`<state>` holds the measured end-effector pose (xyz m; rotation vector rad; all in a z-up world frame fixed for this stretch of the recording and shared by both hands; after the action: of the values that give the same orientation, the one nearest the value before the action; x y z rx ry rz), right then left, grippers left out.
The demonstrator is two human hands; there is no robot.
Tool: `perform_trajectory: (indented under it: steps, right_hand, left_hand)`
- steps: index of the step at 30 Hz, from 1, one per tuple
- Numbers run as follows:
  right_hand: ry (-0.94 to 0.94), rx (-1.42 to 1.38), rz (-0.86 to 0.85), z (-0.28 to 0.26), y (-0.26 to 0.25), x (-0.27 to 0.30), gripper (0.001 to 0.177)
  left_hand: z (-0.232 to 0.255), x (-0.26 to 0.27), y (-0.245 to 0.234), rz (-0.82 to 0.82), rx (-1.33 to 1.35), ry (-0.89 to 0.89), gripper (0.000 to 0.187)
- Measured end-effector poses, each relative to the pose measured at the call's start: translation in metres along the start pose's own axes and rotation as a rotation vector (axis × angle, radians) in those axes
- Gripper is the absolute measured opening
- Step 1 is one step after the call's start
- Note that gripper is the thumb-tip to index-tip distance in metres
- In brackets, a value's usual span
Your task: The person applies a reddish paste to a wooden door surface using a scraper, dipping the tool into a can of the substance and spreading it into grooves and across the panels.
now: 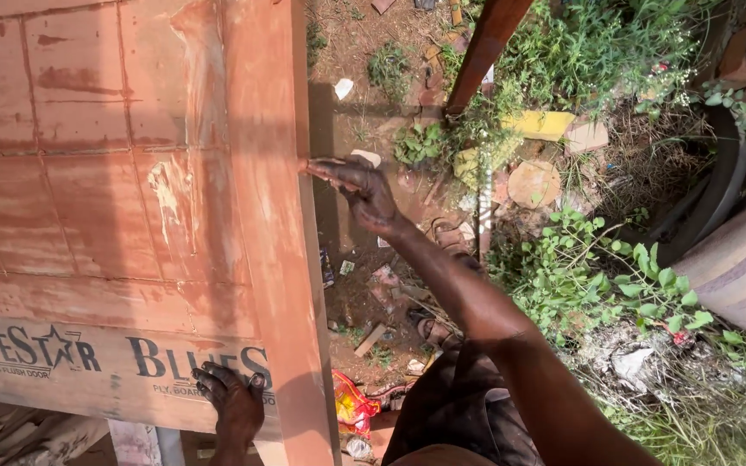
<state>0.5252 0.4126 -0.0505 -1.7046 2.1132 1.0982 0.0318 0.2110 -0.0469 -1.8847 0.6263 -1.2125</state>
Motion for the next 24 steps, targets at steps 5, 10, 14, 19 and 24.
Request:
perform_trajectory:
  steps: [5, 10, 14, 19, 24]
  right_hand:
    - [-0.002, -0.354, 0.077, -0.063, 0.058, 0.074, 0.069]
    - [0.053, -0.439, 0.256, -0.057, 0.045, 0.095, 0.078]
    - [0.242, -0.049, 0.411, 0.025, 0.024, 0.077, 0.067]
    - [0.318, -0.017, 0.306, 0.009, 0.078, 0.163, 0.060]
    - [0.139, 0.093, 0.342, 0.028, -0.002, 0.093, 0.069]
  left_hand:
    - [-0.009, -0.011, 0.003, 0.014, -0.055, -0.006, 0.112]
    - [-0.015, -0.014, 0.005, -0.006, 0.006, -0.014, 0.109]
    - [-0.009, -0.016, 0.000, 0.064, 0.020, 0.089, 0.107]
    - [-0.006, -0.008, -0.001, 0.013, 0.050, 0.025, 0.109]
    - [0.000, -0.004, -0.007, 0.022, 0.057, 0.044, 0.109]
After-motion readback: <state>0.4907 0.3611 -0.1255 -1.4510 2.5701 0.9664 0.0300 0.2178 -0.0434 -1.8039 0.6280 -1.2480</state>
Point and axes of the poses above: each hand's wrist, its own x-axis away from the middle knuckle, its own y-axis out of the palm, z = x × y, the point moved 10 cm from there along -x, towards the middle knuckle, and after that the axes turned 9 degrees about -y, right-handed, at the moved point
